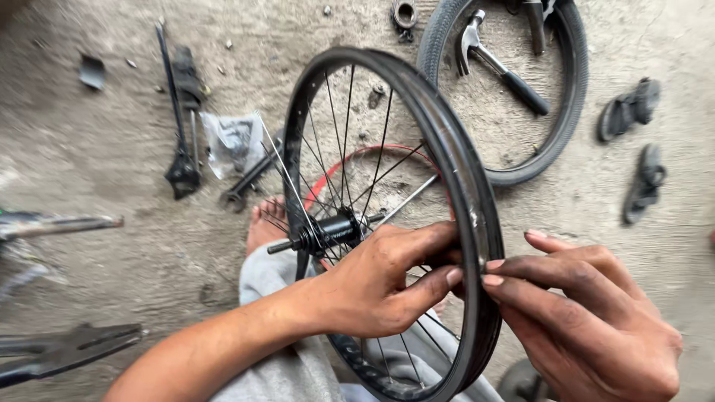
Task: The person sits on the floor with a bicycle wheel across their lap and threads spokes through the hub and rim, tightening and adjusting them by hand while rotating the wheel. They reposition the wheel and continue seating spokes around the rim.
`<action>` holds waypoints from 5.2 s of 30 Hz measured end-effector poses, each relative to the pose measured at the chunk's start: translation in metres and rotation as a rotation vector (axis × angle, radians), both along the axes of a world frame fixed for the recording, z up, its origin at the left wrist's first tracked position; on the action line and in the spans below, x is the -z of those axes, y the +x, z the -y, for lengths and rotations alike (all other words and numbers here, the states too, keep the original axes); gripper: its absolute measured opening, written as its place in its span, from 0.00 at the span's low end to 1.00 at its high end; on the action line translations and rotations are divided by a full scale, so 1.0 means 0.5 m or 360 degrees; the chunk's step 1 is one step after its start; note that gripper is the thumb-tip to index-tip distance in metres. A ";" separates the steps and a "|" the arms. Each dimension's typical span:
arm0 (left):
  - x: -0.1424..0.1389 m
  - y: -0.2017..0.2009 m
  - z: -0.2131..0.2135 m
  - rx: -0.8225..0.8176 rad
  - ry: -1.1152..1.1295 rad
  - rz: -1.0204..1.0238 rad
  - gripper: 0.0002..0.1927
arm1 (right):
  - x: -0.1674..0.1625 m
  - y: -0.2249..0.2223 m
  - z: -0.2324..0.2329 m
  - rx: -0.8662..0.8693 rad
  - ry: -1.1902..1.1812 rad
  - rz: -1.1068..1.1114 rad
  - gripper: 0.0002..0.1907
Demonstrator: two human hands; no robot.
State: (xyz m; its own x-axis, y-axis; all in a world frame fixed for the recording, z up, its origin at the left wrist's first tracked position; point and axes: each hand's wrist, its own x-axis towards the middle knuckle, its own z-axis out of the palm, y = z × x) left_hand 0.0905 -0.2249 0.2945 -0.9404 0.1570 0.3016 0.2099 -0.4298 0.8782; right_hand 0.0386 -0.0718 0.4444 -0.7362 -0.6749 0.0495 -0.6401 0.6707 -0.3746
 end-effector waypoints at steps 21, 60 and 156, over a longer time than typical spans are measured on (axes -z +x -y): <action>0.016 0.003 -0.013 -0.0185 0.0106 -0.0030 0.14 | 0.000 0.006 0.003 -0.0093 0.0542 -0.0220 0.15; 0.030 0.034 -0.033 -0.0532 -0.0019 -0.0070 0.14 | 0.070 0.049 -0.061 0.0147 -0.0118 0.0098 0.06; 0.046 0.025 -0.055 -0.0387 0.0241 -0.0125 0.10 | 0.083 0.076 -0.064 0.0167 -0.0049 -0.0127 0.06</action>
State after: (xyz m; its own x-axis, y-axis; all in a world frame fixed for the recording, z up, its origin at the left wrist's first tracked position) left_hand 0.1030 -0.1973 0.2714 -0.9177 -0.1227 0.3779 0.3878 -0.4833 0.7849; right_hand 0.0765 -0.0396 0.4028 -0.7957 -0.5914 0.1305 -0.5954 0.7246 -0.3470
